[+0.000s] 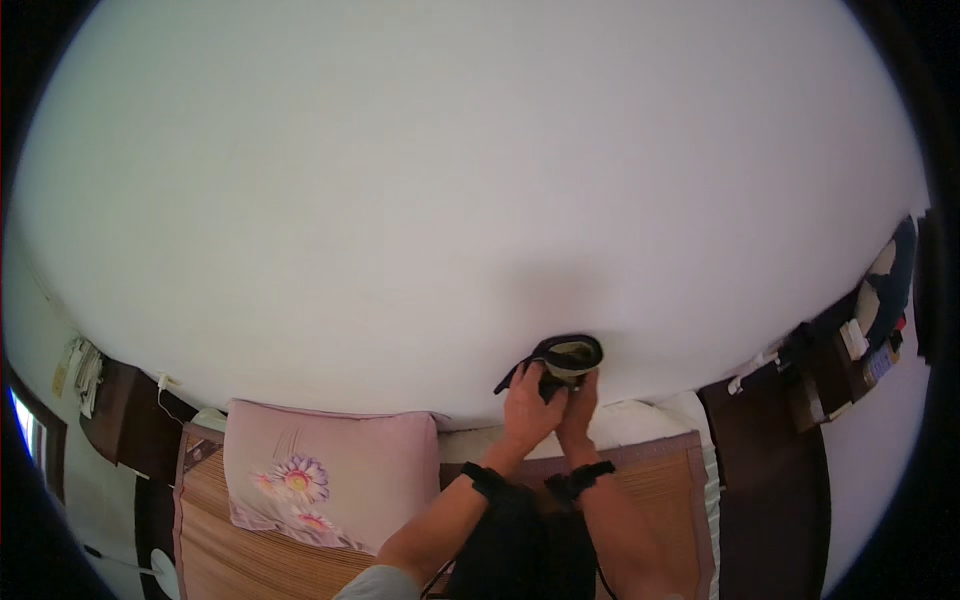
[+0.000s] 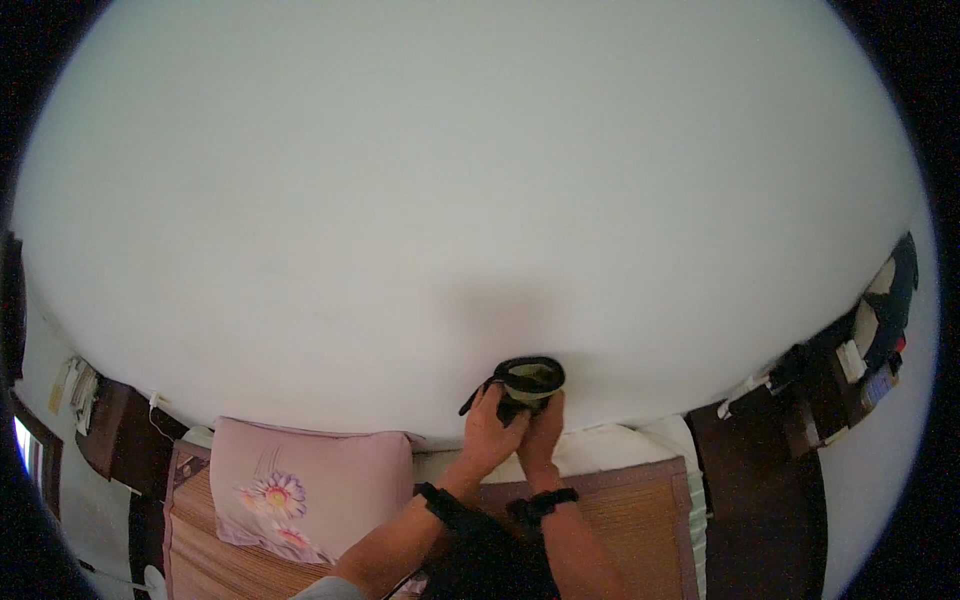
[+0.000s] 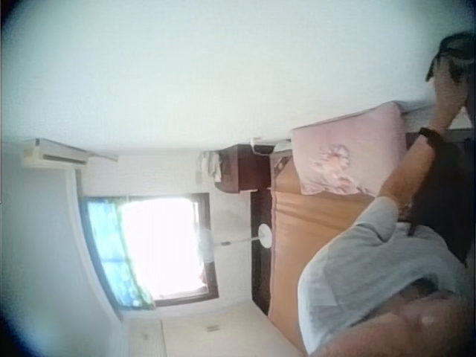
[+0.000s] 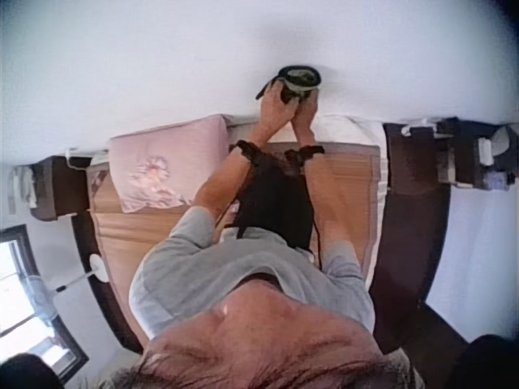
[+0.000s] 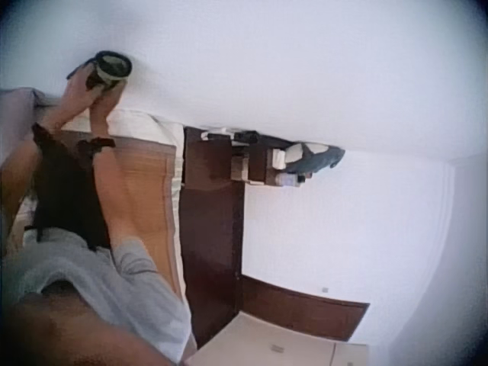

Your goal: Cleaning a bedroom wall using a green microfiber cloth.

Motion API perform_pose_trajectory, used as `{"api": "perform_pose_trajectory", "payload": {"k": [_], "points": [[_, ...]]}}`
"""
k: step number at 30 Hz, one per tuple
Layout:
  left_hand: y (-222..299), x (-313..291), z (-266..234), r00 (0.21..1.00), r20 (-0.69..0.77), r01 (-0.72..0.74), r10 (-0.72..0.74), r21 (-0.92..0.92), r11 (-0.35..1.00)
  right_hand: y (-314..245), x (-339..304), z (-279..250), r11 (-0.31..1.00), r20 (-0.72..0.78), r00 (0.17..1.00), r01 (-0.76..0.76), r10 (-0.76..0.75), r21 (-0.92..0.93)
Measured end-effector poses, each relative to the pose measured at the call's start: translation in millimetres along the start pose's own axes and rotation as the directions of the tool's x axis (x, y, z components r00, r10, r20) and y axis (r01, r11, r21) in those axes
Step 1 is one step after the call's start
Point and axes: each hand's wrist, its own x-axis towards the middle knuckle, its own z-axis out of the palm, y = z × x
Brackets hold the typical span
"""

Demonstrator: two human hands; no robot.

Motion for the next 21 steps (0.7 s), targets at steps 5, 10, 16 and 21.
{"api": "perform_pose_trajectory", "payload": {"k": [5,10,16,21], "points": [[5.0,4.1,-6.7,0.987,0.088,0.131,-0.136,0.057,0.99,-10.2,-5.4,9.0,0.82,0.077,0.994,0.104,-0.073,-0.562],[93.5,38.4,-37.2,0.997,-0.032,-0.072,0.07,-0.076,0.995,-81.4,20.6,47.4,0.831,0.147,0.933,0.36,-0.329,-0.425],[64.1,2.1,-21.3,0.99,0.027,0.142,-0.14,-0.229,0.963,-52.2,30.4,1.4,0.548,0.325,0.853,0.514,-0.409,-0.66],[-52.3,-51.6,36.4,0.876,0.208,0.478,-0.434,-0.259,0.839,70.8,-2.5,-77.4,0.595,0.122,0.965,0.241,-0.233,-0.767]]}}
